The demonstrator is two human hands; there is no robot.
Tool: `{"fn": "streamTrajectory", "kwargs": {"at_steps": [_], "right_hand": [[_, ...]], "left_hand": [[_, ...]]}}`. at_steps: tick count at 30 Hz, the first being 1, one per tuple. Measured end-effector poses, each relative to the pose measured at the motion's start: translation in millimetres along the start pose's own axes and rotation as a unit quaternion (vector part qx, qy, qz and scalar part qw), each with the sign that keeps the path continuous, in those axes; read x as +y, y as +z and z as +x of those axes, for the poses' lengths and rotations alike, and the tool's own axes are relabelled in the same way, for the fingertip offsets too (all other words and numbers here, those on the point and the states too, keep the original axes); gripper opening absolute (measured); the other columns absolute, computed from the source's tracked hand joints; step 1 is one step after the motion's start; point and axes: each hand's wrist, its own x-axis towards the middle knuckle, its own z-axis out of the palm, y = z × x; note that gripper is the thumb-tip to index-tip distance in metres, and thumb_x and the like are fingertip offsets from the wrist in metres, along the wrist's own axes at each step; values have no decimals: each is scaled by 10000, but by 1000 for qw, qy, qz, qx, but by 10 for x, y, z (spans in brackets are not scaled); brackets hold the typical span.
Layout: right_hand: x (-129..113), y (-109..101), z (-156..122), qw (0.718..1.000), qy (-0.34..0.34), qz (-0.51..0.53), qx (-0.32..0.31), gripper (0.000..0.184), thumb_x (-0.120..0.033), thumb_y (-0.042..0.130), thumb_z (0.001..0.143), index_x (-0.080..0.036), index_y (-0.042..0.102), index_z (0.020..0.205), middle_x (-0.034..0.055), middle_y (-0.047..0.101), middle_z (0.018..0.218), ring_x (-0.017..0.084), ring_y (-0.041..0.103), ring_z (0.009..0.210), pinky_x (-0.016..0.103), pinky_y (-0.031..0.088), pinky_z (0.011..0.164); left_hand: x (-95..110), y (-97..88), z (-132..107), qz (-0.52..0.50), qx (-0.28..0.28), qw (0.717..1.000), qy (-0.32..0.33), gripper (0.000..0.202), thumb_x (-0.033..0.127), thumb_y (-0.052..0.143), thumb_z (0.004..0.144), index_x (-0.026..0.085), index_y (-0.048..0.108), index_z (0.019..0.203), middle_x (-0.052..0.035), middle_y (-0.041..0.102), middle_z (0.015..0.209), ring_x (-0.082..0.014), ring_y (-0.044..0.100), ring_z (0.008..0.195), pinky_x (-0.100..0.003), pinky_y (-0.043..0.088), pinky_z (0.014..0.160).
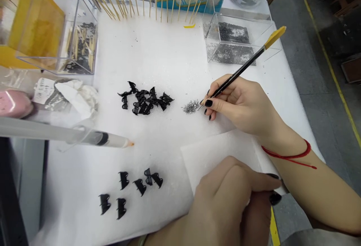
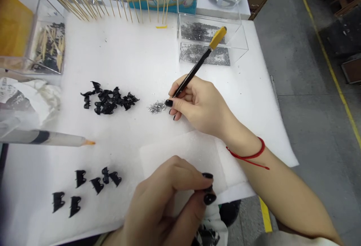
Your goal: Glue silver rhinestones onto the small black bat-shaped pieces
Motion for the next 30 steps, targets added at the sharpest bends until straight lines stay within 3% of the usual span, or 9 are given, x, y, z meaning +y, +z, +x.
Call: {"fn": "streamTrajectory", "kwargs": {"at_steps": [4, 8, 14, 19, 23, 26, 30], "right_hand": [[10, -8, 5, 1000, -3, 5, -8, 257, -29, 837, 835, -215, 660, 835, -31, 727, 709, 123, 724, 575, 250, 653, 553], [9, -4, 6, 1000, 0, 3, -5, 264, -10, 824, 835, -215, 659, 838, -31, 734, 713, 122, 722, 571, 250, 650, 555], [-8, 2, 0, 1000, 1, 7, -13, 285, 48, 774, 850, -209, 653, 830, -39, 716, 676, 117, 717, 561, 239, 638, 550], [-7, 2, -3, 1000, 3, 9, -14, 281, 39, 792, 850, -206, 656, 833, -25, 722, 715, 126, 716, 575, 257, 633, 561], [-14, 12, 17, 999, 1, 27, -17, 296, 71, 775, 843, -199, 657, 826, -27, 715, 692, 122, 705, 569, 239, 615, 537], [-73, -32, -11, 997, -20, 68, -21, 272, 24, 834, 827, -189, 666, 810, -32, 719, 683, 103, 687, 557, 213, 604, 522], [-207, -184, -219, 991, -61, 121, -22, 240, -140, 939, 810, -189, 707, 848, -23, 748, 741, 95, 709, 607, 185, 609, 541]], "left_hand": [[41, 56, 12, -3, 70, 997, -24, 296, 5, 638, 886, 268, 697, 1008, 13, 761, 826, -148, 737, 667, -223, 614, 598], [44, 37, 33, 9, 18, 1000, 0, 334, -13, 674, 847, 262, 680, 1037, 32, 769, 845, -124, 721, 643, -210, 597, 602], [93, 35, 23, 9, 48, 998, -45, 308, -3, 654, 860, 268, 684, 1004, 33, 743, 828, -124, 687, 622, -227, 596, 616], [83, 47, 15, 6, 36, 999, -33, 314, -4, 649, 862, 265, 689, 1020, 24, 743, 821, -123, 676, 613, -217, 579, 579], [52, 67, 16, -38, 65, 996, -44, 315, -42, 617, 854, 226, 693, 1002, -7, 766, 864, -137, 740, 725, -193, 588, 617], [70, 91, 20, -110, 93, 984, -101, 306, -29, 643, 896, 236, 719, 1031, 9, 761, 875, -121, 757, 753, -186, 617, 685], [151, 120, 62, -217, 152, 944, -199, 122, 103, 704, 991, 219, 735, 1011, 9, 734, 802, -125, 774, 693, -196, 649, 674]]}}
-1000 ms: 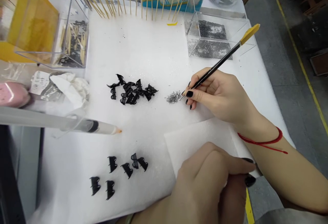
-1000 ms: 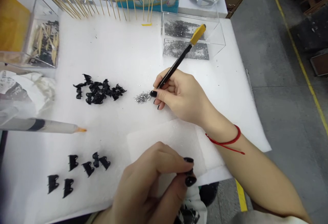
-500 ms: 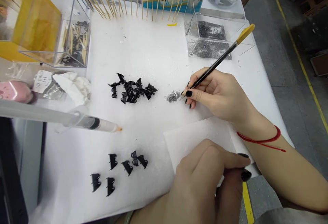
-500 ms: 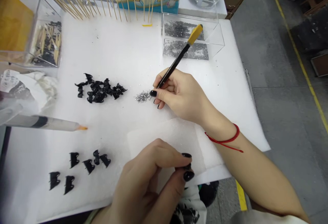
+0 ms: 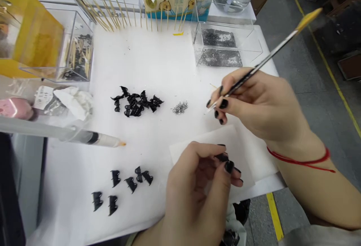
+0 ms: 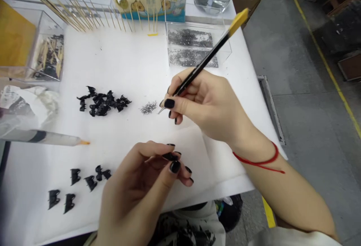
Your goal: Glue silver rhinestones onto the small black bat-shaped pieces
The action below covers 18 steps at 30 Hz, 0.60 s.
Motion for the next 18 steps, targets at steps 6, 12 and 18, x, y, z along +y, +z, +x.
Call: {"fn": "streamTrajectory", "kwargs": {"at_steps": [6, 12, 18], "right_hand": [[-93, -129, -389, 998, 46, 15, -35, 206, -90, 807, 903, -244, 671, 900, -35, 755, 813, 87, 733, 592, 173, 621, 556], [-80, -154, -462, 993, 61, -89, -46, 149, -167, 702, 937, -266, 611, 874, -14, 749, 769, 105, 694, 548, 171, 570, 475], [-49, -182, -464, 993, 50, -88, -53, 126, -140, 620, 928, -262, 639, 900, -45, 735, 743, 93, 709, 542, 129, 565, 449]], "left_hand": [[75, 2, 37, 33, 22, 999, 16, 30, 179, 775, 983, 199, 766, 1003, -26, 763, 793, -163, 782, 664, -237, 671, 651], [69, -76, 6, 71, 14, 997, 12, 201, 111, 767, 987, 280, 826, 1078, 10, 760, 833, -132, 807, 652, -154, 660, 637], [49, -79, -23, 130, 44, 990, 38, 179, 171, 807, 971, 310, 844, 1077, 31, 727, 806, -121, 792, 600, -145, 653, 606]]}}
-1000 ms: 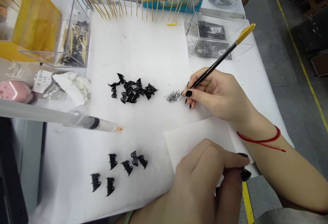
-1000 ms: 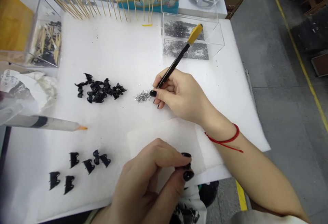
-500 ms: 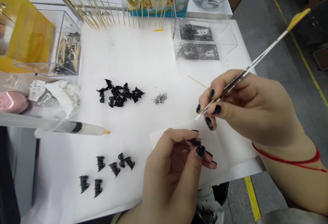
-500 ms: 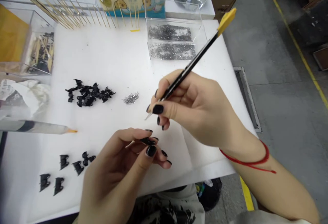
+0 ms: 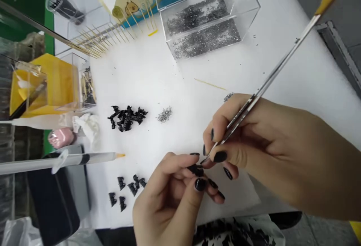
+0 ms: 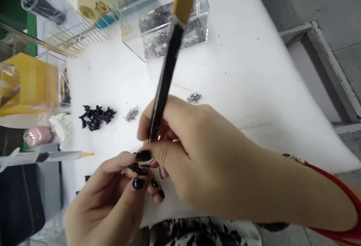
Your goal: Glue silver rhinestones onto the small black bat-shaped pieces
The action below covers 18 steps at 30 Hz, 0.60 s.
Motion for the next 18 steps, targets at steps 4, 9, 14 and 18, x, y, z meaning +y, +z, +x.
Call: {"fn": "streamTrajectory", "kwargs": {"at_steps": [4, 9, 14, 18], "right_hand": [[-36, 45, -86, 1000, -3, 18, -18, 171, -110, 571, 967, -275, 599, 931, -73, 700, 693, 110, 700, 537, 167, 576, 455], [-207, 79, -148, 997, 68, -25, -15, 196, -87, 583, 938, -281, 572, 909, -39, 651, 724, 176, 695, 597, 302, 659, 591], [-217, 35, -139, 996, 66, -59, -33, 240, -36, 569, 910, -275, 558, 917, -29, 667, 719, 185, 701, 612, 296, 654, 589], [-136, -29, -104, 997, -26, -55, -51, 265, -7, 607, 898, -262, 552, 942, -80, 699, 735, 125, 726, 642, 209, 573, 541]], "left_hand": [[3, -3, -1, 54, 25, 998, 6, 152, 201, 825, 960, 295, 845, 1077, 21, 749, 764, -129, 793, 609, -147, 654, 621], [7, 11, 17, 72, 18, 997, 37, 198, 159, 829, 951, 306, 852, 1081, 27, 794, 792, -122, 807, 619, -139, 663, 660], [53, -1, 42, 102, 11, 994, 35, 185, 187, 848, 938, 327, 843, 1059, 40, 804, 789, -117, 804, 604, -135, 663, 645], [74, -61, 72, 161, 22, 986, 38, 132, 261, 881, 909, 327, 832, 1012, 29, 815, 766, -145, 789, 559, -198, 688, 618]]}}
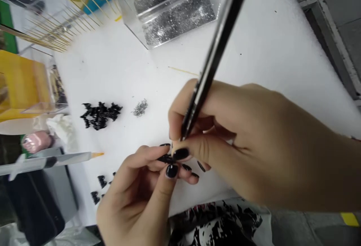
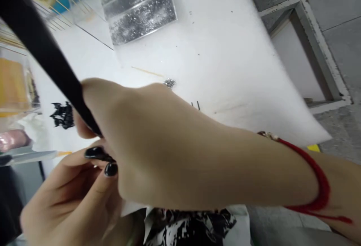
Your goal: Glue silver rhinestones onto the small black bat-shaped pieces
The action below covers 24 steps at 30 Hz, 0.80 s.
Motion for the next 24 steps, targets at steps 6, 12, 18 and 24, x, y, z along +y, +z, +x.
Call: {"fn": "streamTrajectory", "kwargs": {"at_steps": [6, 12, 18, 24], "right_hand": [[118, -42, 125, 995, -87, -38, -22, 319, -49, 742, 829, -259, 516, 909, -97, 692, 788, 105, 717, 682, 193, 539, 548], [78, 37, 49, 998, -34, -27, 39, 268, 33, 682, 923, -225, 620, 889, -109, 694, 668, 65, 678, 538, 169, 488, 465], [165, 41, -3, 998, -15, -43, 51, 157, -165, 651, 1001, -292, 677, 912, -56, 763, 701, 148, 677, 497, 289, 380, 344], [152, 41, 1, 996, -35, -76, 30, 186, -148, 618, 993, -277, 656, 864, -17, 759, 664, 169, 644, 458, 305, 320, 316]], "left_hand": [[28, 29, 0, 26, 42, 999, 6, 262, 144, 941, 740, 289, 836, 932, 71, 796, 731, -123, 767, 515, -157, 662, 586], [2, 28, -10, 7, 6, 1000, 18, 162, 206, 886, 881, 292, 832, 1007, 44, 789, 753, -122, 793, 578, -137, 666, 638], [-39, 68, -37, -96, -6, 995, -7, 202, 110, 811, 945, 280, 848, 1047, 21, 791, 770, -134, 809, 633, -147, 667, 666], [-31, 107, -39, -113, -7, 993, -19, 198, 112, 809, 951, 275, 853, 1055, 5, 803, 778, -144, 809, 642, -165, 674, 669]]}}
